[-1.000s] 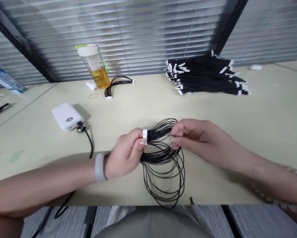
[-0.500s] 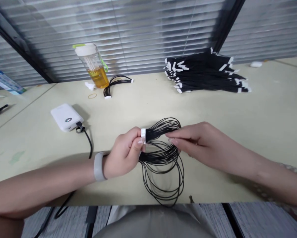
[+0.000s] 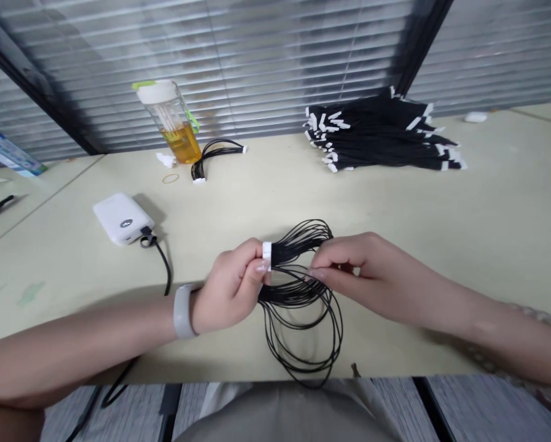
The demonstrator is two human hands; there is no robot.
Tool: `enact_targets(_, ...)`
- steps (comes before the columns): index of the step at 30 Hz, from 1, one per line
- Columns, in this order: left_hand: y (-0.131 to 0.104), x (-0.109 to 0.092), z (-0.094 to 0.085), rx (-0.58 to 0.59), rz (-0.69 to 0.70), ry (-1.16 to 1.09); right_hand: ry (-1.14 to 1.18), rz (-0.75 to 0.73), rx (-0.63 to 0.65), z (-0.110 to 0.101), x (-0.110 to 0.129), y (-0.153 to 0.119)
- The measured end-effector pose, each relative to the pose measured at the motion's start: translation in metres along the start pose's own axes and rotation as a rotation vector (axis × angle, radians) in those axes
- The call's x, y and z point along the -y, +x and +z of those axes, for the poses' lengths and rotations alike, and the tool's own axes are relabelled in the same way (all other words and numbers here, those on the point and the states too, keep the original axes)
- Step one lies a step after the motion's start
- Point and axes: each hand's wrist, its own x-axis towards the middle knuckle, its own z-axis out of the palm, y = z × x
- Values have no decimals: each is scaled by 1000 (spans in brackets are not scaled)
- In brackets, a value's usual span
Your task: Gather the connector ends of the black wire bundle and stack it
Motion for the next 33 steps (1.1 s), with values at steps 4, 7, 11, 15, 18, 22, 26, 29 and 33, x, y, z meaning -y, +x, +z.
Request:
enact_targets(4,-1,2,0,-2,22,5,-1,-27,-4,-2,3,-3)
enact_targets(7,-2,3,0,-7,22,20,56,1,-30,-1,4,-5)
enact_targets(11,-3,3,0,-11,7,21,132,3,-79,-1,4,-6)
enact_targets(15,-3,4,0,-1,0,23,125,-105,-20,-3,5,-5)
enact_targets(18,-3,4,0,1,2,19,119,-105,1,-5,5,-6)
enact_targets(22,-2,4,1,0,4,19,92,-84,-28,-5,4,-6)
enact_targets(26,-2,5,0,6,14,8,46,-29,-77,-5,2,-5)
enact_targets(29,-3,5,1,-1,19,-7,-27,-14,-89,-4,-1,-5)
enact_targets(33,-2,5,1,0,18,-25,-76,-25,-151,-2,-5,-5)
